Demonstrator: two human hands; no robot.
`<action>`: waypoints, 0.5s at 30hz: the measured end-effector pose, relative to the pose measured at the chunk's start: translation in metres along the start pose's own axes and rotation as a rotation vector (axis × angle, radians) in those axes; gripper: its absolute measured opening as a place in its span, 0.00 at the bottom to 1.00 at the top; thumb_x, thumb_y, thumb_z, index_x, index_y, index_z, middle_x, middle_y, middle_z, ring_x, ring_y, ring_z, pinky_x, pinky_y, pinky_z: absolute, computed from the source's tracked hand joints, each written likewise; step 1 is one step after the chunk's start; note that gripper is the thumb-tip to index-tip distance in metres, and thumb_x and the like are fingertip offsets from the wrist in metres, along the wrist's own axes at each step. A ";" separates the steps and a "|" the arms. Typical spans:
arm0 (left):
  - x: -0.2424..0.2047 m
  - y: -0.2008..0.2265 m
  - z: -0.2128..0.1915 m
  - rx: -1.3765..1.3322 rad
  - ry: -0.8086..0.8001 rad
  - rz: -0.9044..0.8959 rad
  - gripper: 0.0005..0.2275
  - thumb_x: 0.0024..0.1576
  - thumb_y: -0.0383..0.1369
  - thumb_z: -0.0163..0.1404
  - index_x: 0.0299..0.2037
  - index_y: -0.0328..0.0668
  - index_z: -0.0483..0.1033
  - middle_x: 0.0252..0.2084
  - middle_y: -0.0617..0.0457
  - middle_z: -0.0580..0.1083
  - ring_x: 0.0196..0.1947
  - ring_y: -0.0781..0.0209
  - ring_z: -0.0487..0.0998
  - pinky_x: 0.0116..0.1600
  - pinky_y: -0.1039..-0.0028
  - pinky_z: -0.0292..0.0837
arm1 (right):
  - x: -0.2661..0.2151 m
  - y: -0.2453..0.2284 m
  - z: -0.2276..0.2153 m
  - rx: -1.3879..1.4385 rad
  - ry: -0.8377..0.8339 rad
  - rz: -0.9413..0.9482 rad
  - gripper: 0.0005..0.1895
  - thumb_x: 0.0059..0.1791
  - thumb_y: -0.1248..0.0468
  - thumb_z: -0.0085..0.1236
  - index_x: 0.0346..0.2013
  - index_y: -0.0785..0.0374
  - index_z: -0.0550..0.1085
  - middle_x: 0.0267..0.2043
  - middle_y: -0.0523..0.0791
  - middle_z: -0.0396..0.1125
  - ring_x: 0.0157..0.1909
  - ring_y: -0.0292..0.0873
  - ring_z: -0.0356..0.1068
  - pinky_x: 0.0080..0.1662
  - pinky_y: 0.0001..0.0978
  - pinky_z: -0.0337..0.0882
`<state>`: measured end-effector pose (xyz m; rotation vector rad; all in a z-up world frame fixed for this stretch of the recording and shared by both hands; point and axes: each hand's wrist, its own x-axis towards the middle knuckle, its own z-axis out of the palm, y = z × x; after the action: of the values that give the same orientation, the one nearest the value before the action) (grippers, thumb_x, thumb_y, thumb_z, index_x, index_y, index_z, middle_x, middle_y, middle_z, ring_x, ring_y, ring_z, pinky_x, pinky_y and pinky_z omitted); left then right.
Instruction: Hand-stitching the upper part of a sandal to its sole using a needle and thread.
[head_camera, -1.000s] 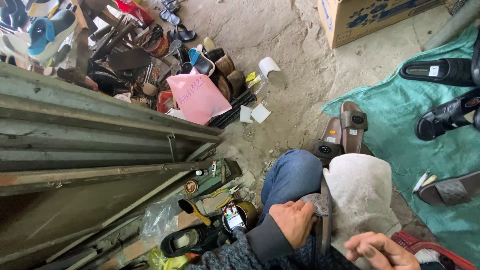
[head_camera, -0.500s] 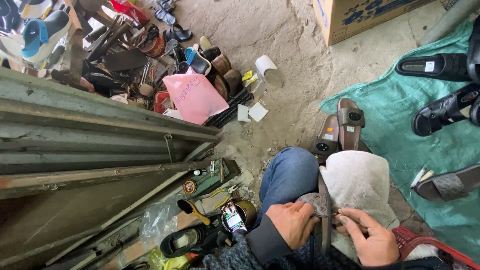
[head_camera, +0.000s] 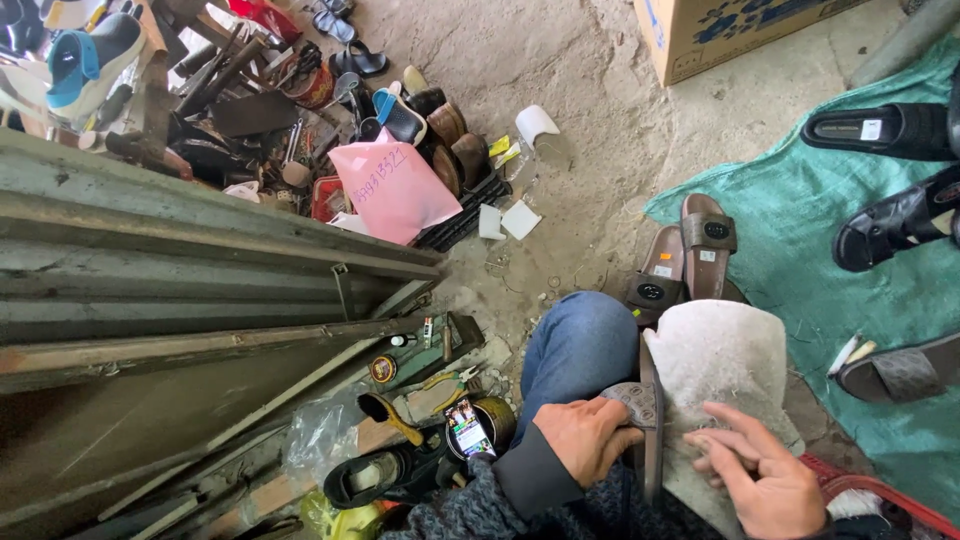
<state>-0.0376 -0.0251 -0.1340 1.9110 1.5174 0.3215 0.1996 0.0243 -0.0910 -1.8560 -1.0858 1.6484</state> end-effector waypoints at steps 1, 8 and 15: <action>-0.002 -0.003 0.001 0.001 0.003 -0.005 0.15 0.69 0.48 0.39 0.52 0.49 0.68 0.45 0.49 0.73 0.35 0.33 0.73 0.27 0.39 0.65 | -0.006 -0.021 0.001 -0.002 -0.005 -0.001 0.21 0.55 0.69 0.52 0.63 0.59 0.77 0.45 0.53 0.82 0.33 0.47 0.75 0.39 0.36 0.71; -0.017 0.001 -0.029 0.090 0.065 -0.035 0.20 0.67 0.55 0.36 0.36 0.49 0.67 0.27 0.53 0.69 0.19 0.40 0.65 0.19 0.47 0.56 | -0.018 -0.051 0.015 -0.291 -0.039 0.088 0.23 0.54 0.61 0.55 0.64 0.41 0.77 0.50 0.39 0.81 0.34 0.42 0.76 0.44 0.36 0.77; -0.017 0.021 -0.048 0.217 0.046 -0.206 0.31 0.63 0.65 0.31 0.23 0.46 0.67 0.13 0.51 0.65 0.09 0.45 0.64 0.15 0.53 0.57 | -0.009 -0.008 0.018 -0.434 0.077 -0.404 0.18 0.50 0.59 0.59 0.55 0.41 0.81 0.41 0.28 0.82 0.20 0.29 0.76 0.36 0.20 0.74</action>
<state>-0.0540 -0.0263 -0.0809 1.8986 1.8255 0.1126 0.1805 0.0188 -0.0834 -1.7649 -1.7556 1.1665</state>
